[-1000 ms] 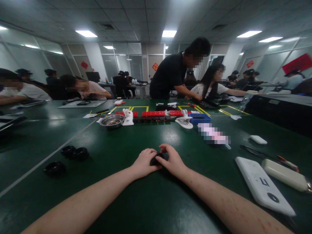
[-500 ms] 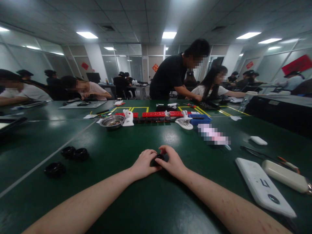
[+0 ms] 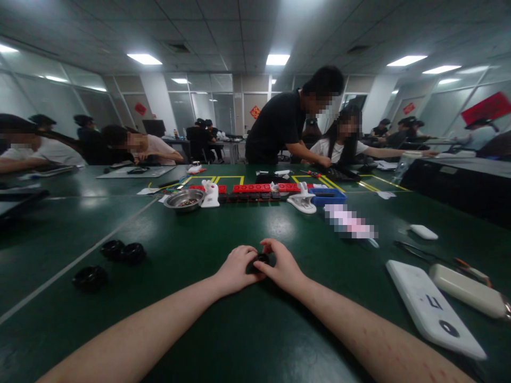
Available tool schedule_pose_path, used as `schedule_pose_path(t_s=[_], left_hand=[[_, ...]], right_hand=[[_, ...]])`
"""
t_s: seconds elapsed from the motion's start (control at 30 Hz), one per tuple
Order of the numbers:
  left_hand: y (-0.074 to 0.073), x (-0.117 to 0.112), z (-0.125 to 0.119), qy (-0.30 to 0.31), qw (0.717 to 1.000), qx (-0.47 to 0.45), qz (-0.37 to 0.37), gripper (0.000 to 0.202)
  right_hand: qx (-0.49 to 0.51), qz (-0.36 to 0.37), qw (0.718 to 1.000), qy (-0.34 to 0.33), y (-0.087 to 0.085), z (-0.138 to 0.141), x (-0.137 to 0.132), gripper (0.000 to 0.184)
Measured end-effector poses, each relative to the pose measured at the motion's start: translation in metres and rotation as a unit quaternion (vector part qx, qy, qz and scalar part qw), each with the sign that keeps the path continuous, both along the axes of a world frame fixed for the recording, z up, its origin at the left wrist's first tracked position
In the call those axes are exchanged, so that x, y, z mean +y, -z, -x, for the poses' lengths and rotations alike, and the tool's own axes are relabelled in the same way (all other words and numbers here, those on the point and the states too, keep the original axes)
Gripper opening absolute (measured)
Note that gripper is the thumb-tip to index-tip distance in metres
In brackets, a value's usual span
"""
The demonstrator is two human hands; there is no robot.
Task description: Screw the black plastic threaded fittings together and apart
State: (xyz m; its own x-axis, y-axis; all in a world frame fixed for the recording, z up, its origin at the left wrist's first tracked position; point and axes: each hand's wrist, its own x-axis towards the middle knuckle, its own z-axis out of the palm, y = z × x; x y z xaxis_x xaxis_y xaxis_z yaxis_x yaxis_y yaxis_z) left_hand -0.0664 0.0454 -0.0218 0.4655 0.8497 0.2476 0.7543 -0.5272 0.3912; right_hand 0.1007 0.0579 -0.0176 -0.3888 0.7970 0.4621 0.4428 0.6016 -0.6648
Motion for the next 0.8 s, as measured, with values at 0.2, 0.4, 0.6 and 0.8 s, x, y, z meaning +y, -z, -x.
schedule_pose_path(t_s=[0.2, 0.4, 0.6, 0.8], left_hand=[[0.0039, 0.0014, 0.0007, -0.01, 1.0, 0.0, 0.004, 0.049], [0.0015, 0.0008, -0.0004, -0.004, 1.0, 0.002, 0.002, 0.036], [0.0004, 0.0003, -0.0003, -0.006, 1.0, -0.007, 0.008, 0.04], [0.0007, 0.0011, -0.0006, -0.014, 1.0, -0.001, 0.009, 0.047]], right_hand=[[0.0, -0.012, 0.997, -0.081, -0.0046, -0.0021, -0.0033, 0.05], [-0.008, -0.037, 0.999, -0.012, -0.003, -0.001, -0.003, 0.046], [-0.012, -0.007, 1.0, -0.011, -0.0006, -0.0002, -0.0002, 0.036], [-0.005, -0.015, 0.996, -0.084, -0.0015, -0.0018, -0.0038, 0.05]])
